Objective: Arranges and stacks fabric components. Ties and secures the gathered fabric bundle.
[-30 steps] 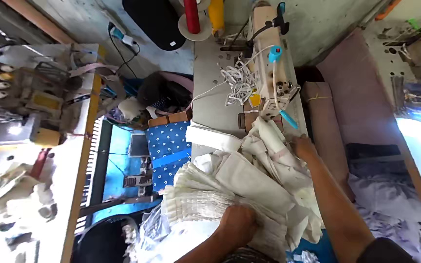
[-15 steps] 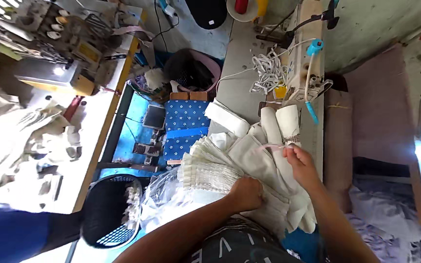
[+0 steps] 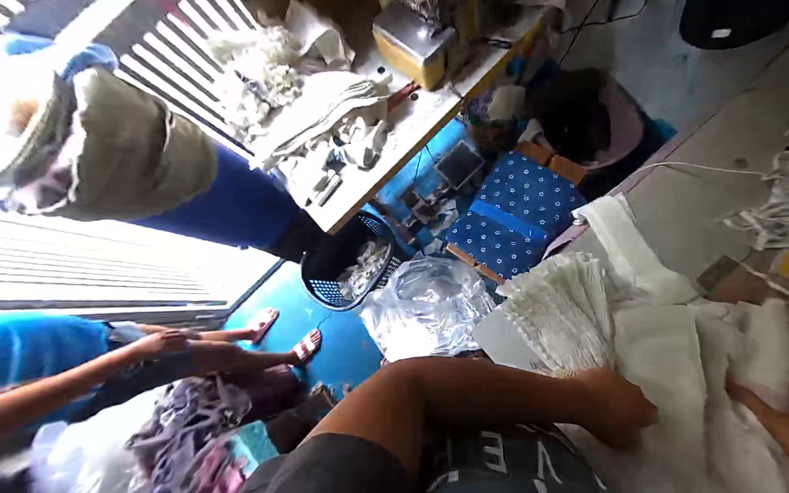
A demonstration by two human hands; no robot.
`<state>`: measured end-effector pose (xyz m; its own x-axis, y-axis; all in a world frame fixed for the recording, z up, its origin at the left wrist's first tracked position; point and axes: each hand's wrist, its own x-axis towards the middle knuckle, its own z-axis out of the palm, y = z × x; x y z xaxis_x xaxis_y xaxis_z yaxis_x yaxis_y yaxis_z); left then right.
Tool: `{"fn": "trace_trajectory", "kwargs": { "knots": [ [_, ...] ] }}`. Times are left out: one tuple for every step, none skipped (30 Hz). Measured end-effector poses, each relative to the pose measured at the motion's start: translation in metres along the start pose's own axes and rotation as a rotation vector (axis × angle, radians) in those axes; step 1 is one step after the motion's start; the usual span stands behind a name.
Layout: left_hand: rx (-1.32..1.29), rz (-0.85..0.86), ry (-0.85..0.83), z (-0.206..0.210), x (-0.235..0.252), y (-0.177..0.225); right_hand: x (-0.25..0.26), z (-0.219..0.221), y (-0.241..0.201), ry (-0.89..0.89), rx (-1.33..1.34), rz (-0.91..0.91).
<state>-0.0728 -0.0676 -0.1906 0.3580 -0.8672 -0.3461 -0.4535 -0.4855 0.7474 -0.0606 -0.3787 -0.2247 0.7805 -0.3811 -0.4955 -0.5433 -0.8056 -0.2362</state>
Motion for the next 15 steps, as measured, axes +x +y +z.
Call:
{"fn": "trace_trajectory", "kwargs": {
  "knots": [
    [-0.008,0.001,0.015,0.000,-0.001,-0.002,0.004,-0.003,0.001,-0.009,0.048,-0.010],
    [-0.022,-0.002,0.023,0.002,-0.004,-0.004,0.004,-0.007,-0.001,-0.014,0.120,-0.009],
    [-0.039,0.000,0.022,0.003,-0.007,-0.003,0.003,-0.011,-0.005,-0.001,0.196,0.034],
    [-0.054,0.003,0.007,0.003,-0.008,-0.003,0.005,-0.014,-0.008,0.020,0.264,0.094],
    [-0.061,0.000,-0.017,0.002,-0.008,-0.003,0.011,-0.017,-0.013,0.031,0.306,0.148],
    [-0.062,-0.004,-0.040,0.001,-0.006,-0.004,0.021,-0.019,-0.016,0.015,0.332,0.191],
    [-0.059,-0.019,-0.078,0.000,-0.004,-0.004,0.035,-0.020,-0.016,0.000,0.368,0.210],
    [-0.051,-0.033,-0.115,-0.001,-0.001,-0.005,0.052,-0.020,-0.011,-0.006,0.408,0.198],
    [-0.040,-0.038,-0.137,-0.001,0.002,-0.005,0.069,-0.021,-0.005,-0.014,0.429,0.164],
    [-0.027,-0.042,-0.152,0.000,0.004,-0.006,0.084,-0.021,0.002,-0.023,0.431,0.120],
    [-0.020,-0.053,-0.173,0.000,0.007,-0.006,0.096,-0.021,0.004,-0.035,0.422,0.092],
    [-0.005,-0.063,-0.187,-0.001,0.009,-0.005,0.105,-0.021,0.004,-0.046,0.421,0.074],
    [0.007,-0.073,-0.204,-0.002,0.010,-0.004,0.111,-0.021,0.002,-0.059,0.417,0.053],
    [0.012,-0.082,-0.218,-0.003,0.012,-0.004,0.111,-0.021,-0.004,-0.077,0.428,0.016],
    [0.014,-0.088,-0.228,-0.003,0.013,-0.004,0.108,-0.020,-0.008,-0.100,0.444,-0.023]
  ]
}}
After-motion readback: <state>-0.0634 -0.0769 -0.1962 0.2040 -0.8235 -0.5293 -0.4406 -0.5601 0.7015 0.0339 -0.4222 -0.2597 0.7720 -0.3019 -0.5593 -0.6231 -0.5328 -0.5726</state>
